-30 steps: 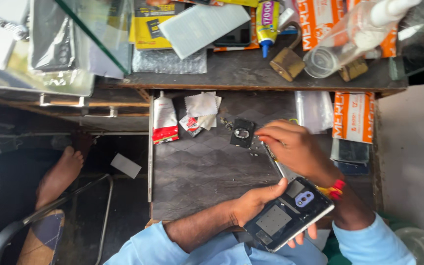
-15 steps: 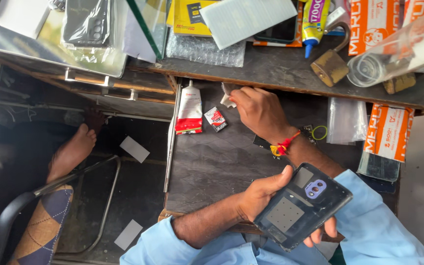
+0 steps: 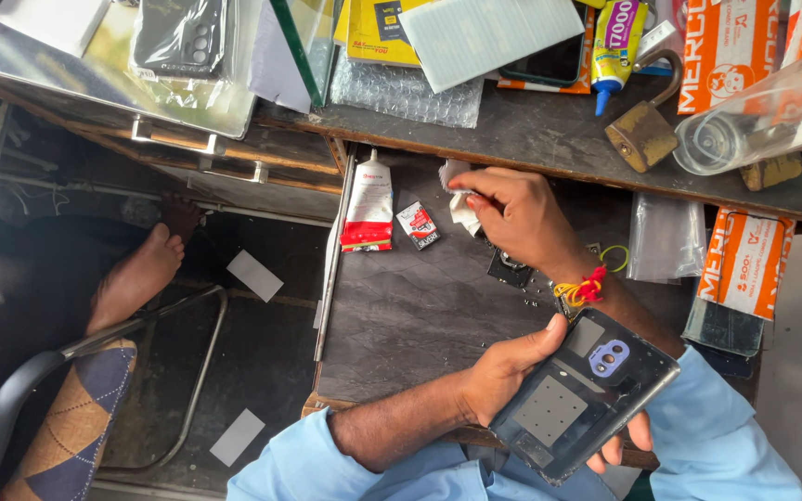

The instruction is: The person cleans and reassembles a mobile phone by wiping the interior and back panel with a cloth and pressing the components together by hand.

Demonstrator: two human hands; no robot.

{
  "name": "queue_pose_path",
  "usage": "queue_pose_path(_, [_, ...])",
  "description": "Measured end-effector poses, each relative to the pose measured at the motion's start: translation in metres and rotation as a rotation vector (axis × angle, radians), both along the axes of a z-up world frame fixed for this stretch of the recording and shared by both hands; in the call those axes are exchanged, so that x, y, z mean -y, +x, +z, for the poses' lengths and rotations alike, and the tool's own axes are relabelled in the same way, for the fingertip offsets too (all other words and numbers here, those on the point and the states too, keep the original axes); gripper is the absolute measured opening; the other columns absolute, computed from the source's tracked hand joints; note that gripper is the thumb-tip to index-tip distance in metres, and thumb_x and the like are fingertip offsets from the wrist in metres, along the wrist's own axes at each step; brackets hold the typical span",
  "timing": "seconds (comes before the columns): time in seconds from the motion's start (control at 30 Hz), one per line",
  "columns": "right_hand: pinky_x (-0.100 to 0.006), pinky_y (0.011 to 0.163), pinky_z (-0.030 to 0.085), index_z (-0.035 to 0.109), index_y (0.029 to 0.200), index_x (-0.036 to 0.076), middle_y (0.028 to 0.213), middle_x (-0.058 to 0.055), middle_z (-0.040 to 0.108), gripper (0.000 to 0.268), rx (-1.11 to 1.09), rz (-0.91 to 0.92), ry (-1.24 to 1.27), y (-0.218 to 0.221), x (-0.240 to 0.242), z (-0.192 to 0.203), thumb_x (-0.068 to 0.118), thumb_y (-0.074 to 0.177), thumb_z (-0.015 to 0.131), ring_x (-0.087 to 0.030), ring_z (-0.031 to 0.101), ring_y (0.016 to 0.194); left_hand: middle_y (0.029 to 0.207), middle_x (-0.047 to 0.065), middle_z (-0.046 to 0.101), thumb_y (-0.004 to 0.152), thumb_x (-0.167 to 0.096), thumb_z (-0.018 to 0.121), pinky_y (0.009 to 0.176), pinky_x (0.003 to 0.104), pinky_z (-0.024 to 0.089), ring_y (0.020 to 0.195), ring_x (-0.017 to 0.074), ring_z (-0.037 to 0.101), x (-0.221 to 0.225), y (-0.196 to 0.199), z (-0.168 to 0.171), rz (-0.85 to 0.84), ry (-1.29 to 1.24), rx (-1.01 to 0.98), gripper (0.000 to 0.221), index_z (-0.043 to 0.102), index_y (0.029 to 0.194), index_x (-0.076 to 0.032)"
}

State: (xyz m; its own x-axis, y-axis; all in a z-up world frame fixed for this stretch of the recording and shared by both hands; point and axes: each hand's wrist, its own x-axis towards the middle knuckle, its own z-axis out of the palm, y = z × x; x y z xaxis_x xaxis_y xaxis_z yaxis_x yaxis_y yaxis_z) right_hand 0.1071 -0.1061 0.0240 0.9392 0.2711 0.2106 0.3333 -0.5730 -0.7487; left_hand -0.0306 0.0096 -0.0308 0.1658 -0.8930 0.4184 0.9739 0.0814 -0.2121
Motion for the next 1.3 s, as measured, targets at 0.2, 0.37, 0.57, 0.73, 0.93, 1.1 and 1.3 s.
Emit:
queue_pose_path(0.2, [-0.037,0.073,0.057,0.076,0.122,0.008,0.097,-0.015,0.069,0.040,0.126,0.046,-0.295,-0.005,-0.005,0.002,-0.009,0.089,0.063,-0.029,0.071,0.085,0.141,0.043,0.050,0.123,-0.070,0.021,0.106,0.055,0.054,0.120,0.0442,0.065,0.005,0.001,0.000,-0.028,-0.032,-0.028,0.090,0.039,0.149,0.014])
queue_pose_path(0.37, [-0.038,0.082,0.060,0.075,0.113,0.007,0.117,-0.021,0.069,0.035,0.229,0.057,-0.369,-0.004,-0.009,-0.005,-0.009,0.084,0.064,-0.034,0.072,0.098,0.138,0.041,0.048,0.125,-0.071,0.022,0.107,0.055,0.053,0.121,0.0444,0.065,0.002,0.001,0.000,-0.014,-0.014,-0.023,0.090,0.037,0.150,0.015])
queue_pose_path(0.57, [-0.039,0.079,0.061,0.071,0.120,0.001,0.125,-0.024,0.067,0.034,0.164,-0.021,-0.269,-0.014,-0.006,0.007,-0.001,0.086,0.072,-0.039,0.072,0.099,0.138,0.040,0.048,0.125,-0.071,0.023,0.106,0.054,0.054,0.120,0.0458,0.065,0.003,0.000,-0.002,0.014,-0.015,-0.057,0.089,0.037,0.151,0.013])
queue_pose_path(0.73, [-0.034,0.076,0.060,0.070,0.118,0.000,0.120,-0.022,0.071,0.032,0.136,-0.099,-0.216,-0.018,-0.003,0.016,0.001,0.086,0.076,-0.033,0.074,0.093,0.142,0.040,0.049,0.121,-0.076,0.025,0.105,0.055,0.053,0.119,0.0472,0.065,0.008,0.006,-0.002,0.104,0.005,-0.053,0.093,0.036,0.152,0.011])
queue_pose_path(0.93, [-0.027,0.078,0.061,0.072,0.110,-0.005,0.114,-0.014,0.073,0.022,0.043,-0.157,-0.064,-0.032,0.015,0.039,-0.001,0.088,0.075,-0.017,0.075,0.093,0.139,0.038,0.049,0.120,-0.076,0.028,0.103,0.054,0.055,0.117,0.0452,0.066,0.004,0.018,0.006,0.270,0.034,-0.082,0.088,0.034,0.156,0.003])
queue_pose_path(1.1, [-0.028,0.090,0.059,0.071,0.114,-0.006,0.127,-0.015,0.068,0.023,0.038,-0.320,-0.012,-0.072,0.064,0.078,-0.011,0.092,0.069,-0.017,0.069,0.108,0.142,0.031,0.051,0.120,-0.066,0.032,0.102,0.054,0.055,0.116,0.0409,0.066,-0.005,0.028,0.029,0.503,0.102,-0.096,0.067,0.022,0.167,-0.019])
queue_pose_path(1.3, [-0.024,0.083,0.060,0.070,0.103,-0.001,0.113,-0.011,0.070,0.015,0.162,-0.293,0.075,-0.146,0.060,0.105,-0.005,0.088,0.073,-0.017,0.072,0.098,0.145,0.024,0.055,0.115,-0.060,0.034,0.106,0.052,0.052,0.124,0.0338,0.063,-0.008,0.036,0.047,0.639,0.444,0.034,0.071,0.020,0.173,-0.021])
